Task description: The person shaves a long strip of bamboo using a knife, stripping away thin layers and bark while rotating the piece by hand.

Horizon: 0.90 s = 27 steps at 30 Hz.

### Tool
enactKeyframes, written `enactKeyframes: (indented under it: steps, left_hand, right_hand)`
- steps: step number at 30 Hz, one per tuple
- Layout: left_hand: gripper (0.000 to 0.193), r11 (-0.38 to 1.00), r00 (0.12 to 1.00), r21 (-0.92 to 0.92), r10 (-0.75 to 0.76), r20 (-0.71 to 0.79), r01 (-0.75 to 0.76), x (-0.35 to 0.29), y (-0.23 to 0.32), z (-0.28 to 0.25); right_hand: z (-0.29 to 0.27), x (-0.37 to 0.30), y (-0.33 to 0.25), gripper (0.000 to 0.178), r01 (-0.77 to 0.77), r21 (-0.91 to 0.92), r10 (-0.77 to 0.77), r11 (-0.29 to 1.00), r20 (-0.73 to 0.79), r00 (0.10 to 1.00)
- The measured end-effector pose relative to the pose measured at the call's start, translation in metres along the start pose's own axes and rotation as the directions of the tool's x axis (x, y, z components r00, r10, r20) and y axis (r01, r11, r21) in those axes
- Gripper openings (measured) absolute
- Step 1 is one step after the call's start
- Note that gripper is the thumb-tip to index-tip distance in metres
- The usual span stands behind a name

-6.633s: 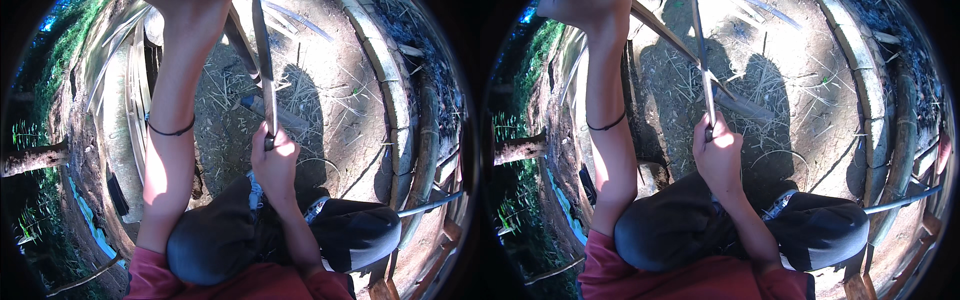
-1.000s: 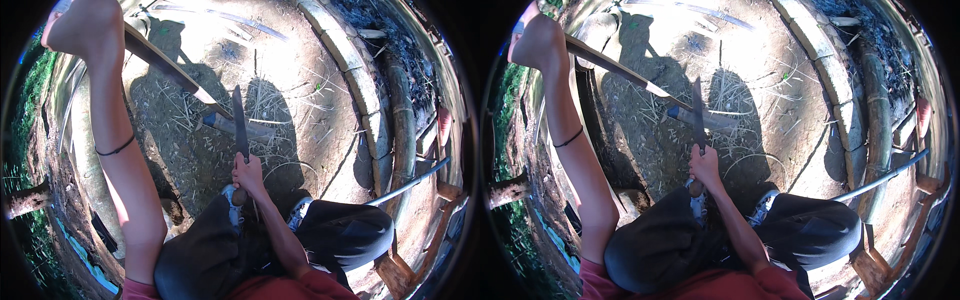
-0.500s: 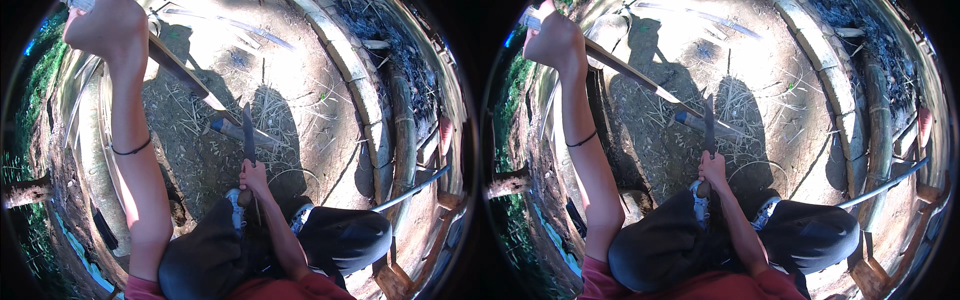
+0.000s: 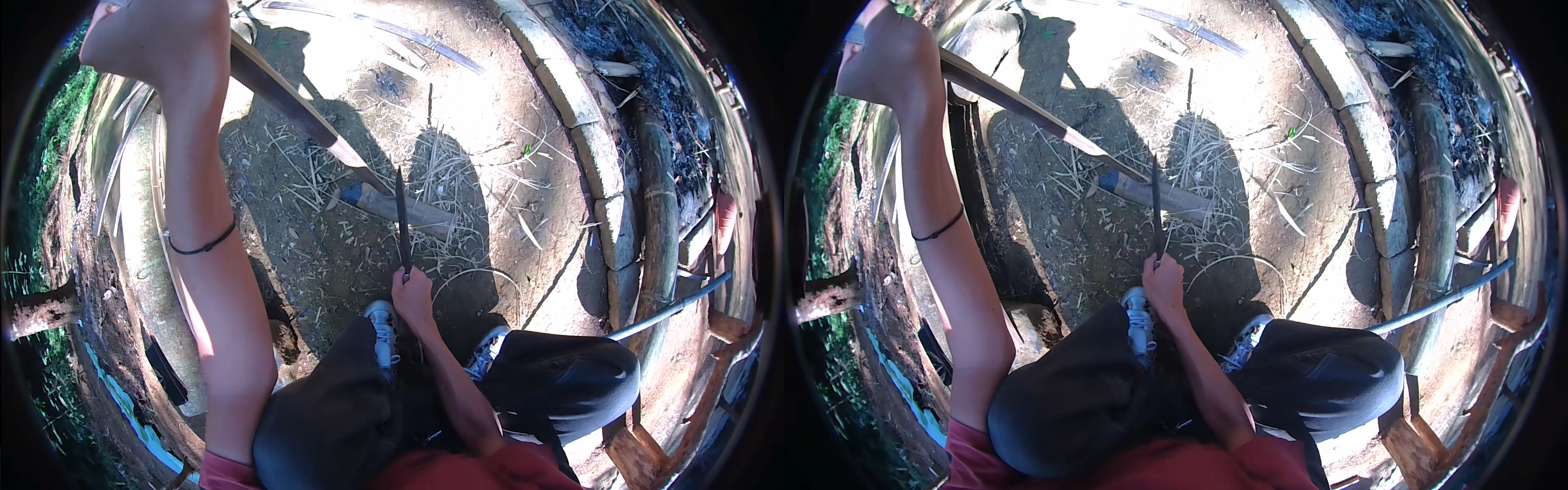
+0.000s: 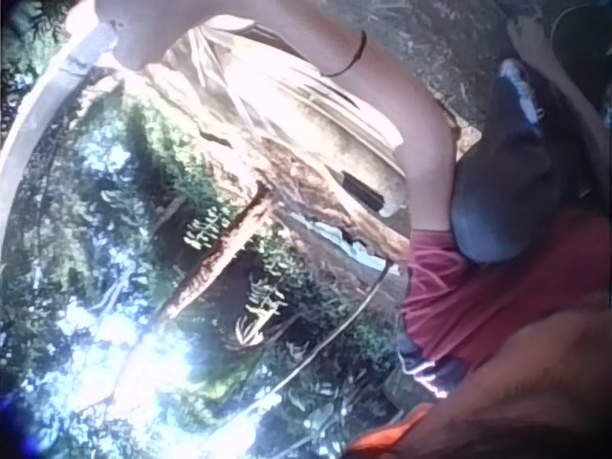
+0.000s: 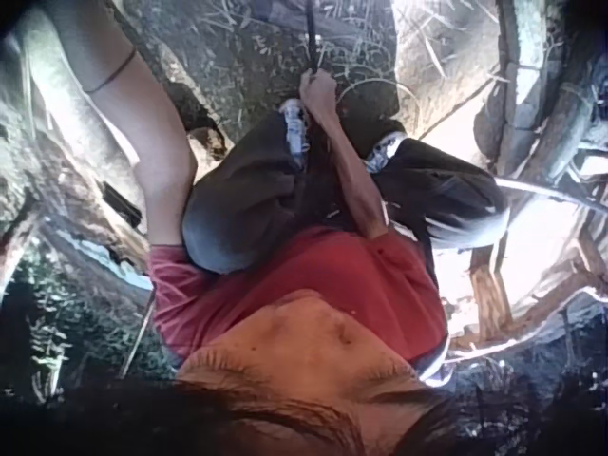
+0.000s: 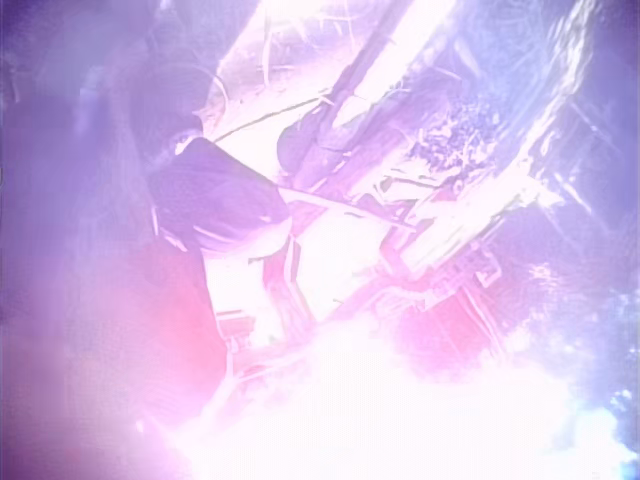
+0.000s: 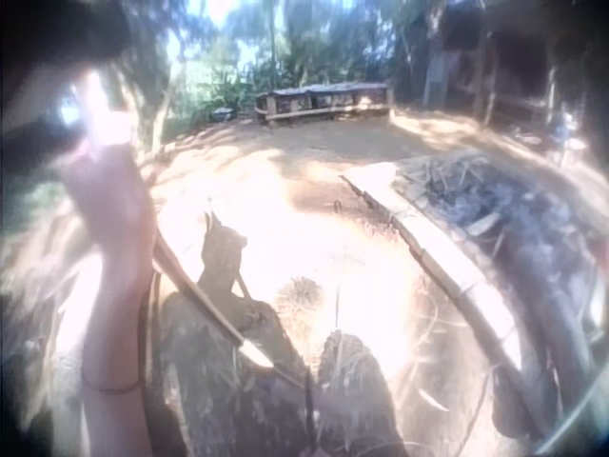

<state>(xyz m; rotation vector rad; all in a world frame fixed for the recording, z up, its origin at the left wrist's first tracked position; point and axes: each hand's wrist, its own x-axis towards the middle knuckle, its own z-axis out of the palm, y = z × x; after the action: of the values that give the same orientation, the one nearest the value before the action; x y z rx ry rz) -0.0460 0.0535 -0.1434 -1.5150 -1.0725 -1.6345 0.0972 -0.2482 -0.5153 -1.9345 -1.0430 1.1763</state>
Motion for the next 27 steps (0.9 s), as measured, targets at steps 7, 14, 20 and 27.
enactKeyframes:
  steps: [7, 14, 20, 27]
  left_hand:
    - [0.032, 0.967, 0.988, 0.221, -0.098, -0.121, 0.123, 0.008, 0.018, -0.01]
    - [0.016, 0.214, 0.606, -0.567, -0.3, 0.737, 0.795, 0.038, -0.008, -0.06]
    - [0.014, -0.134, 0.509, -0.508, -0.025, 0.86, 0.851, 0.043, 0.009, -0.075]
    - [0.023, 0.029, 0.551, -0.551, 0.007, 0.835, 0.834, 0.014, 0.022, -0.065]
  right_hand:
    - [-0.032, -0.013, -0.081, 0.035, -0.261, 0.454, 0.186, 0.852, 0.204, 0.961]
    - [-0.088, 0.003, -0.126, 0.031, -0.418, 0.593, 0.318, 0.688, 0.271, 0.908]
    - [-0.104, 0.014, -0.115, 0.029, -0.384, 0.579, 0.346, 0.719, 0.18, 0.921]
    - [-0.103, 0.004, -0.141, 0.027, -0.359, 0.598, 0.245, 0.716, 0.266, 0.932]
